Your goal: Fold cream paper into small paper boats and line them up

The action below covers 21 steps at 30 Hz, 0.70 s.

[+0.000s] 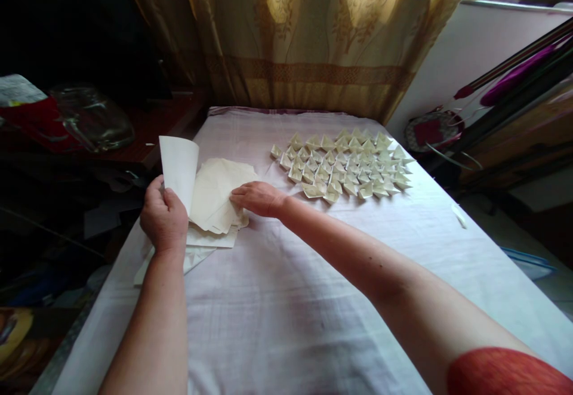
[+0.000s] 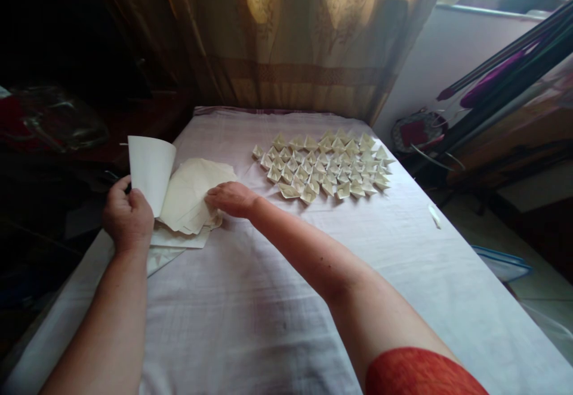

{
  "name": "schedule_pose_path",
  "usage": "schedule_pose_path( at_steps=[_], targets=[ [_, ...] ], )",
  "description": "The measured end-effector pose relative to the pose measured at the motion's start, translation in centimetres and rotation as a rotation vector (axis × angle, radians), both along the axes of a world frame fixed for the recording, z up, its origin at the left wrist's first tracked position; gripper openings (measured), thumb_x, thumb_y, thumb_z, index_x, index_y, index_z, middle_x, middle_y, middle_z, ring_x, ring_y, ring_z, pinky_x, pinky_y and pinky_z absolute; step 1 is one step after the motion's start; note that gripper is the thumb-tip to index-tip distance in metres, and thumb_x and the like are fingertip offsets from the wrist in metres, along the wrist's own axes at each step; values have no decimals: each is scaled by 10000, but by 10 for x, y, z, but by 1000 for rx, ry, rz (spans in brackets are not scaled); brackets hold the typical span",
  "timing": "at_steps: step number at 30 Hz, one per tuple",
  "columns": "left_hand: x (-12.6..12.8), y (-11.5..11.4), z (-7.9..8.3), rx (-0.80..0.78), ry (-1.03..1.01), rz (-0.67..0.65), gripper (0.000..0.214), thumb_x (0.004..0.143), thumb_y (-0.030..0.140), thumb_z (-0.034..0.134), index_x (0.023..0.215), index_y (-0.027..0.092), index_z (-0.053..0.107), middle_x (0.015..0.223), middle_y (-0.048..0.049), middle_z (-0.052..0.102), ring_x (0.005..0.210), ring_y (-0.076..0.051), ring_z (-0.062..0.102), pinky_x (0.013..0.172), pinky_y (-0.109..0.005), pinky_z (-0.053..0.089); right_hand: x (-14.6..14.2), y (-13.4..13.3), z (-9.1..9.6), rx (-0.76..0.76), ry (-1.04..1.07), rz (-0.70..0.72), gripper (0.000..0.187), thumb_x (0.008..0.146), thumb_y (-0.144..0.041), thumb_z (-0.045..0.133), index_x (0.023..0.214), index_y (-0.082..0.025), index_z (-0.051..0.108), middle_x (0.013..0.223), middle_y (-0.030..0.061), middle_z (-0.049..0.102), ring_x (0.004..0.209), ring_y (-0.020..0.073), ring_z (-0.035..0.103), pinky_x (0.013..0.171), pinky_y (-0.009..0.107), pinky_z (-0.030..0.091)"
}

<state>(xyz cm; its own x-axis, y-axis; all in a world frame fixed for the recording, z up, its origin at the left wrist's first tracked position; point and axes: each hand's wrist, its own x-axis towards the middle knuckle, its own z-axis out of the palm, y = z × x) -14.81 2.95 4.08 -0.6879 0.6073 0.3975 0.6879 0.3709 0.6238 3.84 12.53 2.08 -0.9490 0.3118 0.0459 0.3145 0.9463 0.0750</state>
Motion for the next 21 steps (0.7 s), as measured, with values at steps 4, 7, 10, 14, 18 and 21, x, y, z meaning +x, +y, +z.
schedule_pose_path(
  at_steps=[4,7,10,14,18,21],
  targets=[
    [2,-1,1,6,2,-3,429,918,183,451,1324,142,583,1124,-162,713,1067,-306,662,876,-374,491,-5,-8,0,36,-27,-41,234,994,-144,421,1096,-99,627,1141,140,670,1001,230,641,857,350,475],
    [1,-1,1,14,5,-7,429,919,185,453,1326,147,584,1125,-157,715,1069,-304,662,883,-371,486,-9,-10,3,58,-38,-66,257,1019,-257,419,1132,-120,606,1108,134,669,986,239,643,816,352,479],
    [1,-1,1,20,-15,-10,432,922,190,458,1335,148,578,1143,-154,708,1077,-296,659,901,-372,482,-12,-9,7,71,-64,-69,336,1013,-388,445,1230,-156,552,1100,129,664,969,241,650,766,343,486],
    [1,0,0,34,-29,-2,427,903,173,471,1309,147,599,1119,-147,711,1051,-285,661,900,-374,482,-17,-13,11,86,-119,-44,276,1032,-272,377,1208,-152,552,1066,118,670,906,225,669,705,329,483],
    [0,1,-3,94,-22,-10,421,875,159,491,1274,156,625,1108,-123,721,1022,-271,667,899,-363,477,-18,-19,11,101,-140,-46,256,1011,-160,353,1118,-109,580,1023,137,676,898,222,672,693,320,479],
    [-1,1,-4,82,-19,-19,426,880,156,496,1289,144,615,1130,-144,715,1033,-284,667,906,-380,477,-17,-19,10,108,-143,-52,241,1003,-163,369,1072,-108,593,1011,142,679,892,226,674,679,319,481]
  ],
)
